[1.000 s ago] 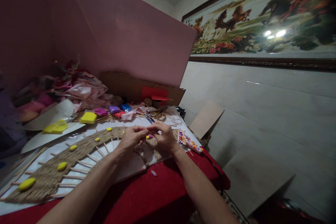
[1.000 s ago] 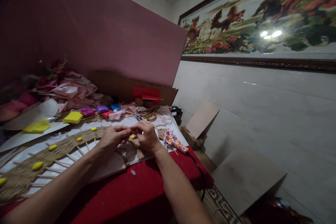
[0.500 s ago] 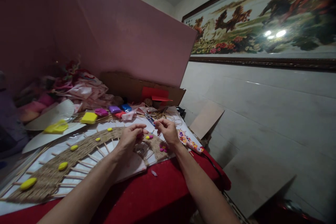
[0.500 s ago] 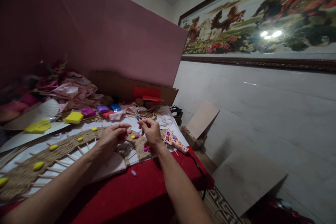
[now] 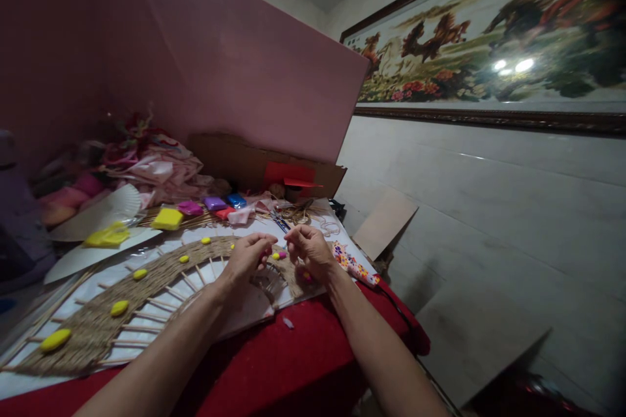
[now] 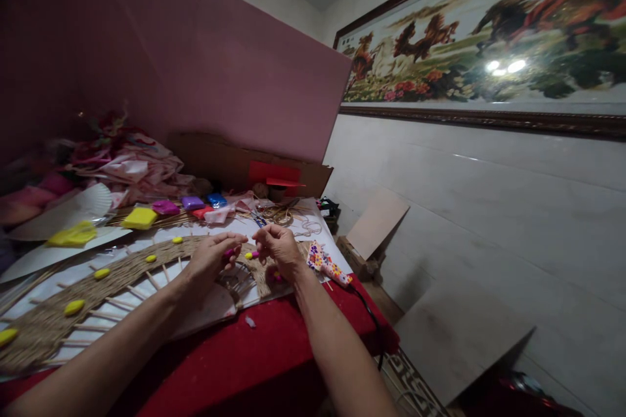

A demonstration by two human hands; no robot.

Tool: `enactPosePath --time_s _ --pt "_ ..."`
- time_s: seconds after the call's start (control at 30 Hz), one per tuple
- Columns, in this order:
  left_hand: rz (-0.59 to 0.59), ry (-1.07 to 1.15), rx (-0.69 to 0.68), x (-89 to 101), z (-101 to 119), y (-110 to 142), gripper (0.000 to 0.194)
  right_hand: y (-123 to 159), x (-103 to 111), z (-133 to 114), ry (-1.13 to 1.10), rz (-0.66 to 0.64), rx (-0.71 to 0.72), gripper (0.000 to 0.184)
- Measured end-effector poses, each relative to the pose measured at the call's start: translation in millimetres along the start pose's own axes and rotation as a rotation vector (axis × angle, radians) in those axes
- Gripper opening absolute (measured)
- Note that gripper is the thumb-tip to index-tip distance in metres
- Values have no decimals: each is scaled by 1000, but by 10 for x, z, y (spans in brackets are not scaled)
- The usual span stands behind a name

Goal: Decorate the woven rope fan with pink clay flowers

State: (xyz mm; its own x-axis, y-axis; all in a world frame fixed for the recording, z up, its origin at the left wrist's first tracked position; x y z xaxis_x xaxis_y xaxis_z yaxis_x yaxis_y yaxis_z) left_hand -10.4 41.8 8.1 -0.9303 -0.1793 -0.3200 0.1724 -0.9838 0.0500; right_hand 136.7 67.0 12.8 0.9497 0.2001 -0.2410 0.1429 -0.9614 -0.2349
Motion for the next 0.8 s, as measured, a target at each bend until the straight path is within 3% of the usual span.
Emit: enactPosePath --time_s 0.17,0.3,0.5,0.8 --pt "-16 192 66 -58 33 36 21 -23 -18 7 85 89 152 25" --pt "-37 212 73 -48 34 31 15 -26 -29 32 194 140 236 16" --pt "-109 158 63 5 1 23 25 -10 -37 31 272 133 219 19" --pt "-102 146 16 -9 12 26 35 -3 -51 35 289 86 223 21"
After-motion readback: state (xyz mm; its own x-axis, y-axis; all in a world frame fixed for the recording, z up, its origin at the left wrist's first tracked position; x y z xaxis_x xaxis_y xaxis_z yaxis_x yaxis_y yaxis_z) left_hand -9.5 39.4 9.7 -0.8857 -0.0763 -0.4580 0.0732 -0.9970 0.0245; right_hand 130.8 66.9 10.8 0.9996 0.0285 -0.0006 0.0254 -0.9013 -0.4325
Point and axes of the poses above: each hand's wrist, its own y-axis away from the middle knuckle, its own x-axis out of the back of the hand, z = x × y, the point moved 1 cm from there along -y, towards the middle knuckle, and after that the axes turned 12 degrees about z, right-handed, at the moved point
